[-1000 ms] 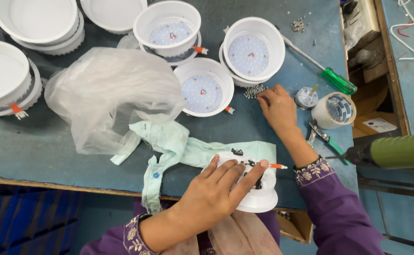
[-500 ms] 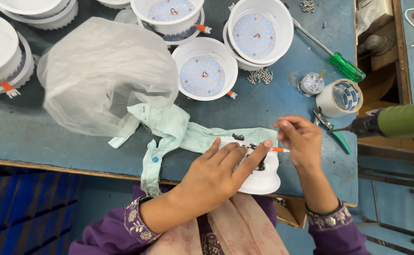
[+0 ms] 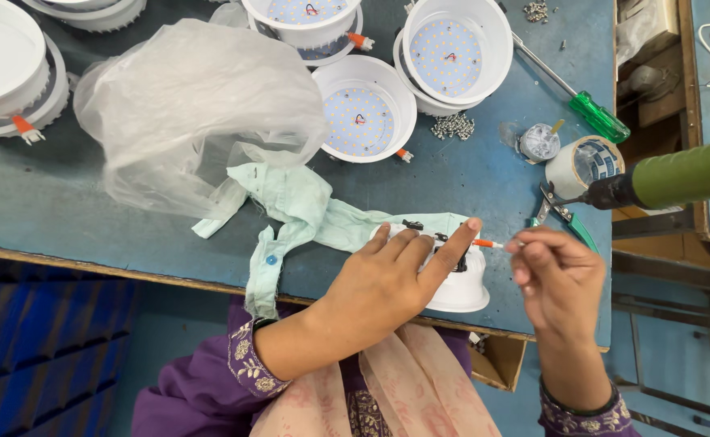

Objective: The person assembles LED light fixtures by wiping the interior, placing a cover, and securing it with screws using a screwdriver. The person handles multiple units sequentially, stacking completed fixtures on the table.

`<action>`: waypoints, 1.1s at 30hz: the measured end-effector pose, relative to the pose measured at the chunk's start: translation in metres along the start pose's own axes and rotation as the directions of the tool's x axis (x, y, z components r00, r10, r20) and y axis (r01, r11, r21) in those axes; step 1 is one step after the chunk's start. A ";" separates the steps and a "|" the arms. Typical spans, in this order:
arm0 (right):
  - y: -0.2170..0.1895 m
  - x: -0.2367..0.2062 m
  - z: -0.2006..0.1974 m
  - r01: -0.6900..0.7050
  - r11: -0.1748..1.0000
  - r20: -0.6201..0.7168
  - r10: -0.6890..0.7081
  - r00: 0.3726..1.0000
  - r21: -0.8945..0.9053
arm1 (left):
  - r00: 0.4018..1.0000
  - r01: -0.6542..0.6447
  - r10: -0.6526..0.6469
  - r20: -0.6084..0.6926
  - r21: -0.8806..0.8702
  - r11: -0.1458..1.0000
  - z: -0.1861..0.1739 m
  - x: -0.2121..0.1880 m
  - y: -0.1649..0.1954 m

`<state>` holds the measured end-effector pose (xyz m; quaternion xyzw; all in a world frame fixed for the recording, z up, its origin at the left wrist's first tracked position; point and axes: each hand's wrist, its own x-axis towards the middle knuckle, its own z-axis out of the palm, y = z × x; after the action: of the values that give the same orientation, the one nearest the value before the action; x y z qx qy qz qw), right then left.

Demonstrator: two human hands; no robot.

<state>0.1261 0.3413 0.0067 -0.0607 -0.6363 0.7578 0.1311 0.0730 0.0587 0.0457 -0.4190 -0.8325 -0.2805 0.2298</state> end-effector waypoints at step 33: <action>-0.041 -0.003 0.068 0.147 0.900 0.442 0.055 0.895 -0.409 | 1.000 0.020 -0.020 -0.002 -0.019 1.000 0.005 0.001 0.005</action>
<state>0.1161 0.2822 0.0595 0.1013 -0.8025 0.5878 -0.0156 0.0763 0.0652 0.0438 -0.4125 -0.8336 -0.2910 0.2242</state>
